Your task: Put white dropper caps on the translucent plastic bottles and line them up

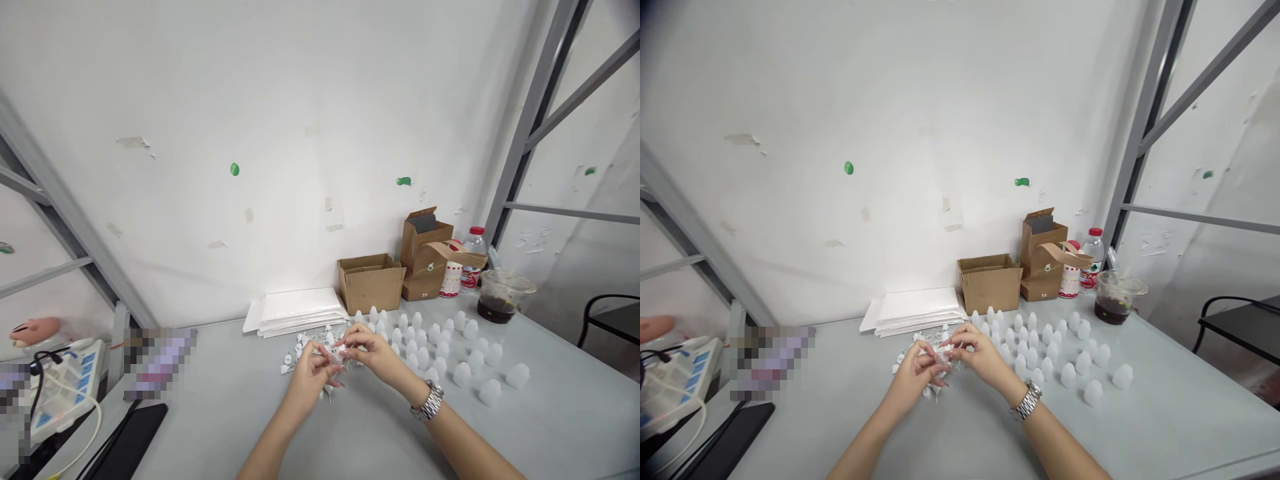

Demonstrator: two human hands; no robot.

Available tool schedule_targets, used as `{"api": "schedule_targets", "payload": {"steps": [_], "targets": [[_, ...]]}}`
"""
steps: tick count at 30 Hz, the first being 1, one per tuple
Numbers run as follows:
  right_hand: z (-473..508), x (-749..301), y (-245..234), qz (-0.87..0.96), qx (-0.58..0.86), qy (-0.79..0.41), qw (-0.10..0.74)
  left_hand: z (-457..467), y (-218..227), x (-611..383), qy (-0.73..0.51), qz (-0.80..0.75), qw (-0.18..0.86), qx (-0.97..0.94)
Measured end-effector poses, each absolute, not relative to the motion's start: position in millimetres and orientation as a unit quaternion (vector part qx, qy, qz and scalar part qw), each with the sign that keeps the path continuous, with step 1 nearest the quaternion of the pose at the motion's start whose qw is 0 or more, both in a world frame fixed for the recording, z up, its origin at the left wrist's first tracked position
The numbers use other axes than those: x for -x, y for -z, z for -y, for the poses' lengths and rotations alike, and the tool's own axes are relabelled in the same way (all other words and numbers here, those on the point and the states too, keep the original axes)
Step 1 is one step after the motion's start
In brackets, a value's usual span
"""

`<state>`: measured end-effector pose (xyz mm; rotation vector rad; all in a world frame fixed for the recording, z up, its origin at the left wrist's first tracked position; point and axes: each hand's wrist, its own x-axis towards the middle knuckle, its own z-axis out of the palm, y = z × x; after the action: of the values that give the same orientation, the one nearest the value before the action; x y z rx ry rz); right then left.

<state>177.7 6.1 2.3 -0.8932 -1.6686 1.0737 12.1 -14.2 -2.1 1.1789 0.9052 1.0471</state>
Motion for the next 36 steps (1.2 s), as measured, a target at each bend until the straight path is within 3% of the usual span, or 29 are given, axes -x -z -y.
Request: {"api": "schedule_targets", "payload": {"steps": [11,20,30,36], "targets": [[-1,-178,-1,0.761,0.369,-0.335,0.416,10,6,-7,-0.479,-0.416,0.600,-0.488],[3,-172,6,0.782,0.446,-0.253,0.355,11,6,-5,-0.483,-0.453,0.527,-0.533],[1,-172,4,0.752,0.396,-0.348,0.396,4,16,-5,-0.489,-0.447,0.532,-0.527],[-1,-171,10,0.764,0.461,-0.269,0.362,5,19,-7,-0.479,-0.463,0.503,-0.550]]}}
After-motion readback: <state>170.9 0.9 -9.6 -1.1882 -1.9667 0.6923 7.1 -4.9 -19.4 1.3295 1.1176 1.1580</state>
